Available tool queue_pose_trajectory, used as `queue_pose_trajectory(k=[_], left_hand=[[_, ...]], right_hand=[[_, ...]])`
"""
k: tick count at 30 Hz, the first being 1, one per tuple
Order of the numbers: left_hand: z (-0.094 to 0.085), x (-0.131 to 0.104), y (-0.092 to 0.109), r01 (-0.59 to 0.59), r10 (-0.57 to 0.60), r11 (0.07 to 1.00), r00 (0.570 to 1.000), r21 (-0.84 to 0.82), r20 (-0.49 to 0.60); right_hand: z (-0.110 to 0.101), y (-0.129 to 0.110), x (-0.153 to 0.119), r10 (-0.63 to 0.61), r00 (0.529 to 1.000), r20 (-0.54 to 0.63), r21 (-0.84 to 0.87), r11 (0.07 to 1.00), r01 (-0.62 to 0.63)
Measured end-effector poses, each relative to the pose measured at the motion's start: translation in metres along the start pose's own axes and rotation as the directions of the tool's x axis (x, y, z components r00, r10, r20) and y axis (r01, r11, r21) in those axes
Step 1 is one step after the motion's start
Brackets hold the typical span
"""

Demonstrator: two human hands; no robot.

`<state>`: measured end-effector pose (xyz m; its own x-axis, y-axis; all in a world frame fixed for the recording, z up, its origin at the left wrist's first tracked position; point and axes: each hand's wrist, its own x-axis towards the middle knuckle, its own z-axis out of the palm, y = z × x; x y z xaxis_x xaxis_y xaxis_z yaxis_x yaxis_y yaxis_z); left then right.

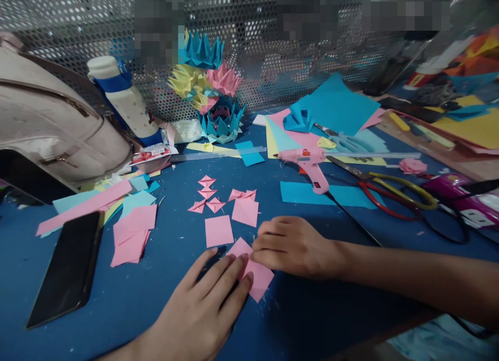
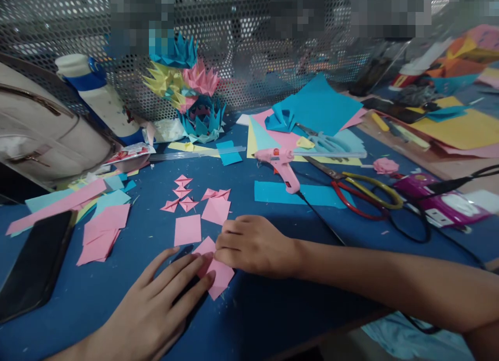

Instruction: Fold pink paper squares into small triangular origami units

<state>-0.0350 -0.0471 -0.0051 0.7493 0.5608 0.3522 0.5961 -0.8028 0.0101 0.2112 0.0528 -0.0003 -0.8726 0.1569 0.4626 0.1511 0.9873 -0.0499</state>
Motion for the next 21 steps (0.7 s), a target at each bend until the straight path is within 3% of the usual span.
queue_pose_trajectory(k=[4,9,14,21], left_hand=[[-0.0007,0.0012,0.0003,-0.004,0.003,1.000,1.000,-0.011,-0.019],[-0.0016,0.0010,-0.0012,-0.004,0.004,1.000,1.000,-0.016,-0.005],[-0.0025,0.0006,-0.0014,-0.011,0.011,1.000,1.000,-0.021,0.000],[-0.0020,0.0008,-0.0025,-0.023,0.023,0.999,1.000,-0.027,-0.003]], right_hand=[[0.0002,0.0020,-0.0003,-0.021,1.000,-0.015,0.006,1.000,0.021],[0.0018,0.0055,-0.0036,0.070,0.997,-0.016,0.134,0.989,-0.067],[0.0022,0.0083,-0.0065,0.062,0.998,-0.017,0.176,0.983,-0.058],[-0.0037,0.0094,-0.0032,-0.090,0.996,0.014,0.051,0.995,0.089]])
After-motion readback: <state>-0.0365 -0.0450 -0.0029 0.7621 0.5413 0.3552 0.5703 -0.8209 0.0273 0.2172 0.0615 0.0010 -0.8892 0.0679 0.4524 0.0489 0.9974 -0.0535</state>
